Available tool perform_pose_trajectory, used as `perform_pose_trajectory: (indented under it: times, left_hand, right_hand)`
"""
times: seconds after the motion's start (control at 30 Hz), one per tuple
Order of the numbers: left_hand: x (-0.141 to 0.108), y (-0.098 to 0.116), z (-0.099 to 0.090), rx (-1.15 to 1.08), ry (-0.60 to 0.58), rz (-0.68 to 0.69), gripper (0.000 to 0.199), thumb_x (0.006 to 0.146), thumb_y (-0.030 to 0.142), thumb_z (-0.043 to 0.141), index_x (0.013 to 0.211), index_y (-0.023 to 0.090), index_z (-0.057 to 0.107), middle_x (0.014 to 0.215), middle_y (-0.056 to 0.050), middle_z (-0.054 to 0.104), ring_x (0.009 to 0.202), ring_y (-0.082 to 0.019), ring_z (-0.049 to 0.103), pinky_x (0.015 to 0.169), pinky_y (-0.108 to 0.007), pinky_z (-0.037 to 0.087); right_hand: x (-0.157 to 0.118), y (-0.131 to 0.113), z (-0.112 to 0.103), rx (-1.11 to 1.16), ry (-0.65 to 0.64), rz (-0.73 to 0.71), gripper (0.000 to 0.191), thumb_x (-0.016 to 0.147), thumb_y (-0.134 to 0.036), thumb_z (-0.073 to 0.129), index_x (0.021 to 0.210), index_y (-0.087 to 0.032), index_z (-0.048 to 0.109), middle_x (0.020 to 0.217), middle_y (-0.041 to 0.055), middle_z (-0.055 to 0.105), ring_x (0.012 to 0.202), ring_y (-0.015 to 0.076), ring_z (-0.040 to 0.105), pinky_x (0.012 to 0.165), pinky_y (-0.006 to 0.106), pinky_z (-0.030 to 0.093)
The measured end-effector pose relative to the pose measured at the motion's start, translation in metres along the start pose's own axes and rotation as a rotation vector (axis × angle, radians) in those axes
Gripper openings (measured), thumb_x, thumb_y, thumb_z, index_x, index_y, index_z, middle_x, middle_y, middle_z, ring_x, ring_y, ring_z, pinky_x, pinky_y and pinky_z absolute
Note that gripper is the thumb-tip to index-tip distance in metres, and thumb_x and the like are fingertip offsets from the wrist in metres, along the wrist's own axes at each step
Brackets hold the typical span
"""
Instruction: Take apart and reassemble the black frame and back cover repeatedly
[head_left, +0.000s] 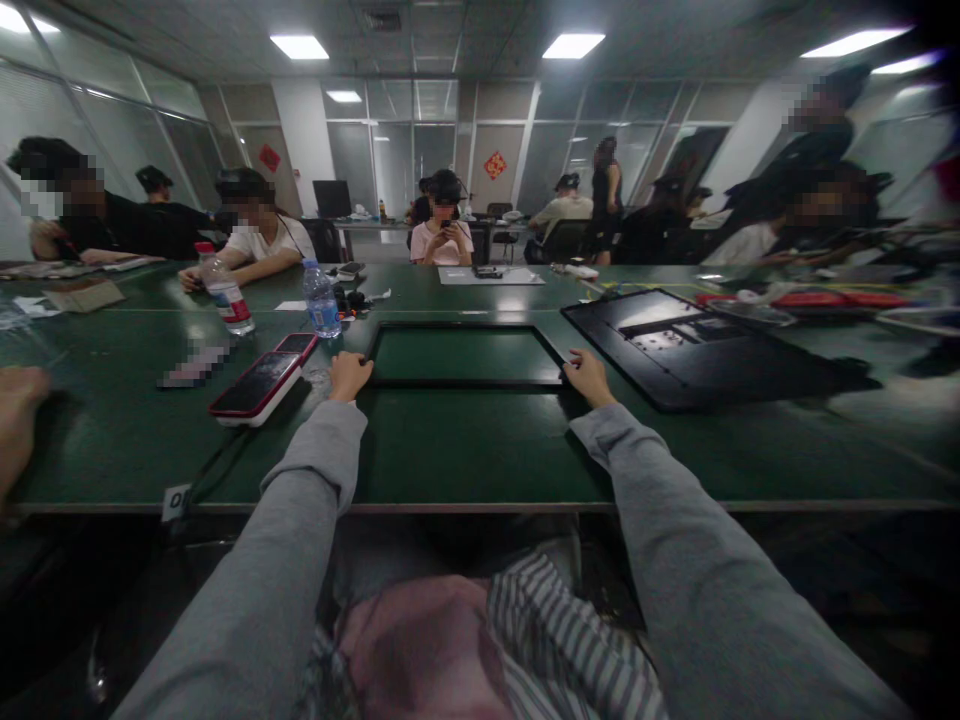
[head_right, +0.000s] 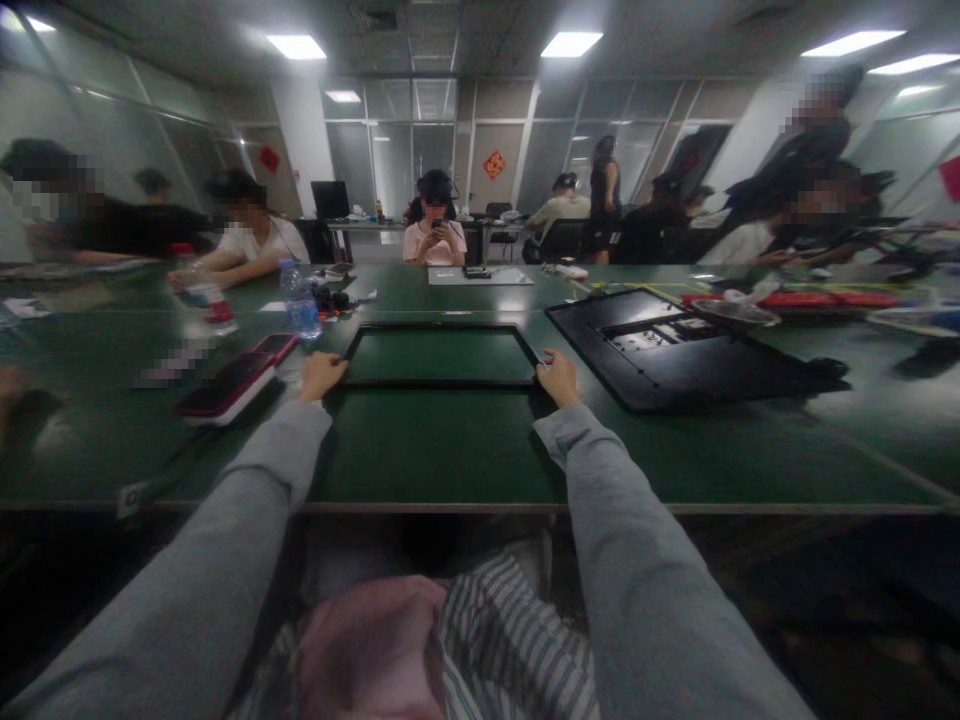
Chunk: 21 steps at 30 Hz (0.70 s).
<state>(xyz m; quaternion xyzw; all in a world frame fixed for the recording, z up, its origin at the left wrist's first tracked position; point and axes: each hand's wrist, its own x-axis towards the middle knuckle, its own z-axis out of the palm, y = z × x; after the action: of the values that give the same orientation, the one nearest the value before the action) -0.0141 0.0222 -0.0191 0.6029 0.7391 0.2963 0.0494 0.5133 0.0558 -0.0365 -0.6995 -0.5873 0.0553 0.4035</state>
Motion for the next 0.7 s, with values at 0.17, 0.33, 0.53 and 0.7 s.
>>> perform_pose_trajectory:
  times: [0.17,0.33,0.53,0.7]
  left_hand:
    - [0.001,0.002,0.000,0.124,-0.008,-0.061,0.042,0.095,0.043,0.060,0.128,0.021,0.074,0.135,-0.016,0.066,0.126,-0.035,0.055,0.103,-0.044,0.044]
    - [0.001,0.002,0.000,0.100,0.003,-0.057,0.041,0.095,0.041,0.060,0.127,0.020,0.075,0.134,-0.017,0.066,0.125,-0.035,0.057,0.102,-0.045,0.045]
    - [-0.001,0.004,-0.002,0.081,0.020,-0.070,0.040,0.095,0.041,0.060,0.125,0.019,0.074,0.136,-0.018,0.065,0.124,-0.035,0.057,0.101,-0.048,0.045]
    - [-0.004,0.009,-0.003,0.114,-0.001,-0.057,0.039,0.096,0.041,0.056,0.123,0.019,0.074,0.134,-0.019,0.065,0.128,-0.039,0.053,0.105,-0.055,0.042]
  right_hand:
    - [0.004,0.004,0.003,-0.008,0.043,-0.051,0.051,0.065,-0.020,0.055,0.114,-0.014,0.069,0.088,0.0094,0.066,0.095,0.0283,0.063,0.100,0.047,0.048]
    - [0.005,0.009,0.006,0.006,0.037,-0.059,0.052,0.064,-0.019,0.057,0.114,-0.015,0.069,0.089,0.0090,0.065,0.097,0.0284,0.062,0.100,0.048,0.048]
    - [0.008,0.014,0.008,0.038,0.033,-0.031,0.054,0.064,-0.016,0.057,0.116,-0.014,0.069,0.096,0.0104,0.068,0.098,0.0268,0.063,0.099,0.046,0.049]
    - [0.008,0.015,0.008,0.031,0.008,-0.018,0.053,0.066,-0.015,0.058,0.117,-0.012,0.069,0.101,0.0127,0.070,0.099,0.0270,0.065,0.099,0.044,0.051]
